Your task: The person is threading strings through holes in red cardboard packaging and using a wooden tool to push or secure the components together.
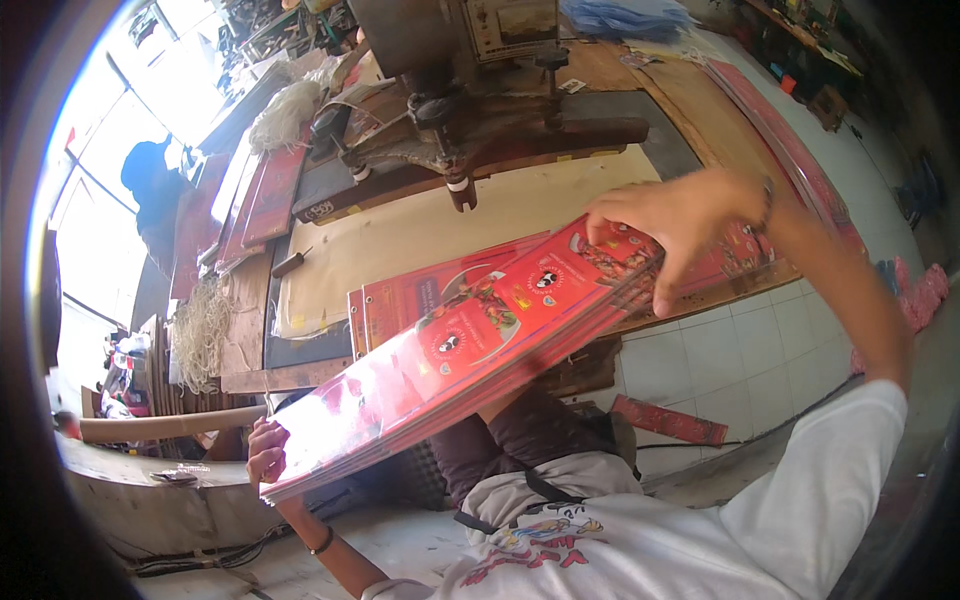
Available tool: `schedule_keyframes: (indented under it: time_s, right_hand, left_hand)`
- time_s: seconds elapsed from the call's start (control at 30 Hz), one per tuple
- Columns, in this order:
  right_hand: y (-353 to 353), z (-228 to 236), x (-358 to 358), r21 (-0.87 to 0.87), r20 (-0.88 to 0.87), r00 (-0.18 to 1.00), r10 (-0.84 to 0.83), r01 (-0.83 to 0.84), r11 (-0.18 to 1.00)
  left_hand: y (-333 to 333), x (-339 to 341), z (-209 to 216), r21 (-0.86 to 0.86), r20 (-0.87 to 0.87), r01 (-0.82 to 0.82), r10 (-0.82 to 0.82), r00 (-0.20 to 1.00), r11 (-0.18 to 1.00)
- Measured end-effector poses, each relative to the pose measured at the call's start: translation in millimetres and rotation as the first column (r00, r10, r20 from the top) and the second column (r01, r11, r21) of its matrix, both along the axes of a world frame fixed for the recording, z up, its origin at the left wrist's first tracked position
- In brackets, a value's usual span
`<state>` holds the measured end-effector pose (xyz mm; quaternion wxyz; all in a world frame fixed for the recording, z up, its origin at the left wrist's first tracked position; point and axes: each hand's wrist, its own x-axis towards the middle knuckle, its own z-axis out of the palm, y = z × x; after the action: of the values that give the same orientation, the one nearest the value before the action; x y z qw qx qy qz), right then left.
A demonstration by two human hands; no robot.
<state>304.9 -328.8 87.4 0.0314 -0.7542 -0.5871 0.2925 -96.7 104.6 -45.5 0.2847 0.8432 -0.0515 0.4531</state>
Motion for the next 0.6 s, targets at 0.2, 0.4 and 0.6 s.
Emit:
schedule_keyframes:
  time_s: [0.2,0.4,0.6]
  right_hand:
    - [33,-4,15,-0.241,-0.042,0.995,0.093,-0.100,0.965]
    - [23,-9,9,-0.120,0.099,0.979,0.180,-0.168,0.979]
    - [14,-10,4,-0.066,0.048,0.987,0.152,-0.148,0.987]
  left_hand:
    - [7,-7,3,0.015,-0.069,0.004,-0.003,0.998,1.000]
    - [-1,-11,3,-0.001,-0.097,-0.029,0.029,0.995,1.000]
    - [-1,-7,6,-0.025,-0.085,-0.016,0.014,0.996,1.000]
